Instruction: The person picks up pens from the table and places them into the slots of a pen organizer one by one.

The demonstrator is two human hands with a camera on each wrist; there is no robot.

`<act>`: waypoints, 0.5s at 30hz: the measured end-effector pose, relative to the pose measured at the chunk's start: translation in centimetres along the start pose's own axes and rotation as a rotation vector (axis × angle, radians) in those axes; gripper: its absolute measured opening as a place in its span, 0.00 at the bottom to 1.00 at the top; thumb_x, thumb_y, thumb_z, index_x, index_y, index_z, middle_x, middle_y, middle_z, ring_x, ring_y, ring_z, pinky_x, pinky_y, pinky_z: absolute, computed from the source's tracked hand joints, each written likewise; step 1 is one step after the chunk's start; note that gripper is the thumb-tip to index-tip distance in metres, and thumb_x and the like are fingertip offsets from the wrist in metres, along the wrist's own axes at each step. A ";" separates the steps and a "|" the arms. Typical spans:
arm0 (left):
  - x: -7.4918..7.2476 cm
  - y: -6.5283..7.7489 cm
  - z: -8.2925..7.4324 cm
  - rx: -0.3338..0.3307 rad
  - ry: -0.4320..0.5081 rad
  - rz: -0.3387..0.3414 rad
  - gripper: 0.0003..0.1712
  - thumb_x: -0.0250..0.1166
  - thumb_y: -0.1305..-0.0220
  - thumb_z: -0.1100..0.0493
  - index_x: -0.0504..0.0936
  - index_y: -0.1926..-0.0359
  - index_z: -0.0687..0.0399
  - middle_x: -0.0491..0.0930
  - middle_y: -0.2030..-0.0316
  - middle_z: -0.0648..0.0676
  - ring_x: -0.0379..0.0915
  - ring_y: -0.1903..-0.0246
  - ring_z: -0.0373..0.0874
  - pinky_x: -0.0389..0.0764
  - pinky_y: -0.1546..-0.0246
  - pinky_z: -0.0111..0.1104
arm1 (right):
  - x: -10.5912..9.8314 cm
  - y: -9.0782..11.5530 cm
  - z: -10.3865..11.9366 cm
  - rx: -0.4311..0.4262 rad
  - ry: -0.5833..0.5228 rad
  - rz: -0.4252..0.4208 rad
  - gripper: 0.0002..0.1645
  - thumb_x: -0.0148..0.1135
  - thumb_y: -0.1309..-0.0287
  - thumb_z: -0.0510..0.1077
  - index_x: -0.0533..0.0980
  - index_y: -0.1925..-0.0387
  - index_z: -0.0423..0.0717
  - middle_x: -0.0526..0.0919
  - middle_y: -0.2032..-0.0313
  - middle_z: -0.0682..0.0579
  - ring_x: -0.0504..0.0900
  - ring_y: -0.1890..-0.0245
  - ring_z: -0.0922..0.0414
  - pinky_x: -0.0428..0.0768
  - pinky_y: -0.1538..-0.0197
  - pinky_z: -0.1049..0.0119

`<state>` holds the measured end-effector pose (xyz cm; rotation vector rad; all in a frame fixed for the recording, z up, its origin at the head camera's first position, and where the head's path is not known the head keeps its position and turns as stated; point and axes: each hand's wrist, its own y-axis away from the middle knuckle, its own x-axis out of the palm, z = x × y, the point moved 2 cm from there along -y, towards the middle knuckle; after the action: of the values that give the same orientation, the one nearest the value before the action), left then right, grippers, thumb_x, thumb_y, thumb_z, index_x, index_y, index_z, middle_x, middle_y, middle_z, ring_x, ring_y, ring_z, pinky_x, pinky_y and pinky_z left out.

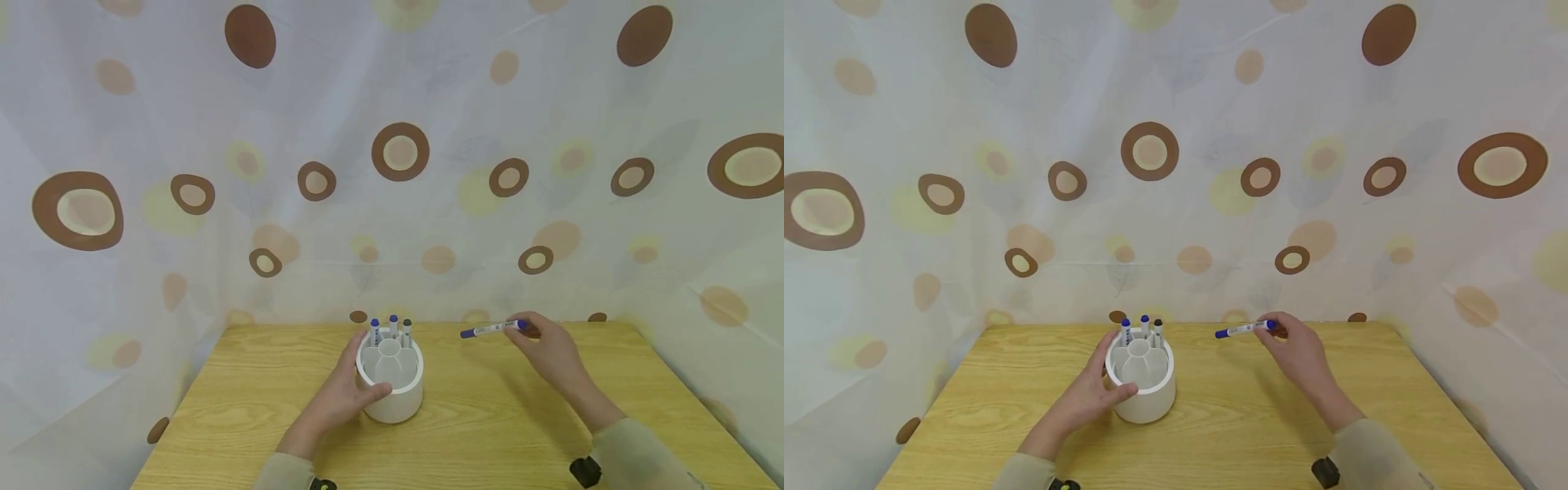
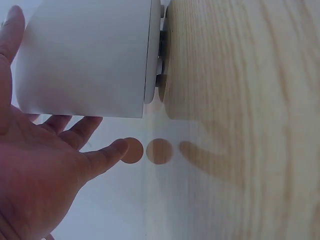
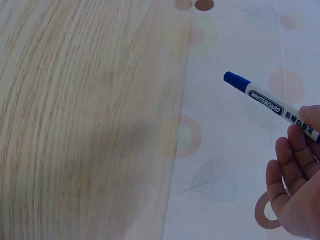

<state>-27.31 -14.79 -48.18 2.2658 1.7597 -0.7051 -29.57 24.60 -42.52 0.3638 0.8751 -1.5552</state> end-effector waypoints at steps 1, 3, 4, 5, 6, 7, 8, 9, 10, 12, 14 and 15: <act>0.0 0.0 0.0 -0.004 -0.003 0.000 0.69 0.83 0.35 0.42 0.44 0.10 0.45 0.54 0.15 0.64 0.52 0.17 0.68 0.52 0.22 0.72 | 0.0 0.0 0.2 -0.004 0.001 -0.002 0.20 0.68 0.20 0.52 0.84 0.40 0.42 0.89 0.48 0.41 0.87 0.43 0.35 0.84 0.41 0.33; -0.1 0.0 0.0 -0.005 -0.012 -0.004 0.69 0.82 0.35 0.41 0.43 0.09 0.45 0.55 0.16 0.64 0.54 0.18 0.68 0.53 0.22 0.72 | 0.0 0.0 0.6 -0.013 0.000 -0.007 0.19 0.69 0.21 0.51 0.84 0.40 0.43 0.90 0.48 0.41 0.88 0.43 0.35 0.84 0.41 0.33; -0.1 0.0 0.1 -0.001 -0.019 -0.008 0.69 0.81 0.35 0.41 0.43 0.09 0.46 0.55 0.17 0.65 0.55 0.19 0.69 0.54 0.23 0.73 | 0.0 0.0 0.8 -0.018 -0.001 -0.008 0.19 0.69 0.21 0.51 0.84 0.40 0.43 0.90 0.48 0.41 0.88 0.43 0.35 0.84 0.41 0.32; -0.1 0.0 0.1 -0.001 -0.026 -0.011 0.70 0.81 0.35 0.40 0.43 0.09 0.47 0.56 0.18 0.66 0.56 0.20 0.69 0.55 0.24 0.73 | 0.0 0.0 1.0 -0.024 -0.002 -0.010 0.19 0.69 0.21 0.52 0.84 0.40 0.43 0.90 0.48 0.41 0.88 0.43 0.35 0.84 0.42 0.32; -0.1 0.1 0.1 -0.001 -0.033 -0.013 0.70 0.81 0.35 0.40 0.43 0.09 0.47 0.56 0.19 0.67 0.58 0.21 0.69 0.56 0.24 0.73 | 0.0 0.0 1.3 -0.029 -0.004 -0.011 0.19 0.69 0.20 0.52 0.84 0.40 0.43 0.90 0.47 0.41 0.88 0.43 0.36 0.84 0.42 0.32; -0.1 0.1 0.1 -0.004 -0.037 -0.013 0.70 0.81 0.35 0.39 0.42 0.09 0.46 0.56 0.19 0.67 0.58 0.21 0.69 0.56 0.24 0.73 | 0.0 0.0 1.5 -0.033 -0.005 -0.013 0.19 0.69 0.20 0.52 0.84 0.40 0.43 0.90 0.47 0.41 0.88 0.43 0.36 0.84 0.42 0.32; 0.0 0.1 0.1 -0.002 -0.039 -0.014 0.70 0.81 0.35 0.39 0.42 0.09 0.46 0.56 0.19 0.67 0.58 0.21 0.69 0.56 0.24 0.73 | 0.0 0.1 1.8 -0.037 -0.008 -0.014 0.19 0.69 0.20 0.52 0.84 0.41 0.43 0.90 0.47 0.42 0.88 0.43 0.36 0.84 0.42 0.32; 0.0 0.1 0.2 -0.001 -0.039 -0.013 0.71 0.81 0.35 0.39 0.42 0.09 0.46 0.56 0.19 0.67 0.58 0.21 0.70 0.55 0.24 0.73 | 0.0 0.1 2.1 -0.041 -0.011 -0.017 0.20 0.69 0.21 0.53 0.84 0.41 0.44 0.90 0.47 0.42 0.88 0.43 0.36 0.84 0.42 0.32; 0.0 0.1 0.2 0.004 -0.037 -0.013 0.71 0.82 0.35 0.40 0.42 0.09 0.46 0.55 0.18 0.68 0.56 0.20 0.71 0.55 0.24 0.74 | 0.0 0.1 2.4 -0.044 -0.017 -0.019 0.20 0.69 0.21 0.54 0.84 0.41 0.44 0.91 0.48 0.42 0.88 0.43 0.36 0.83 0.42 0.32; 0.1 0.0 0.3 0.000 -0.026 -0.006 0.71 0.82 0.35 0.40 0.40 0.09 0.45 0.52 0.15 0.66 0.52 0.18 0.70 0.52 0.23 0.73 | 0.0 0.1 2.9 -0.050 -0.028 -0.024 0.20 0.68 0.21 0.55 0.85 0.42 0.45 0.91 0.49 0.44 0.88 0.43 0.37 0.83 0.41 0.32; 0.1 0.0 0.4 -0.004 -0.015 -0.002 0.72 0.82 0.35 0.40 0.40 0.09 0.43 0.49 0.13 0.64 0.49 0.17 0.69 0.51 0.22 0.72 | 0.0 0.1 3.4 -0.056 -0.043 -0.028 0.18 0.68 0.21 0.55 0.85 0.44 0.46 0.92 0.50 0.45 0.89 0.44 0.39 0.83 0.41 0.32; 0.1 0.0 0.4 -0.007 -0.010 0.000 0.72 0.82 0.35 0.40 0.39 0.09 0.42 0.48 0.13 0.63 0.48 0.16 0.69 0.50 0.22 0.71 | 0.0 0.1 3.6 -0.061 -0.047 -0.032 0.18 0.68 0.21 0.55 0.85 0.45 0.47 0.92 0.51 0.46 0.89 0.44 0.39 0.83 0.41 0.32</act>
<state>-27.40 -14.84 -48.55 2.2538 1.7544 -0.7081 -28.52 22.04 -40.15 0.2694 0.8936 -1.5563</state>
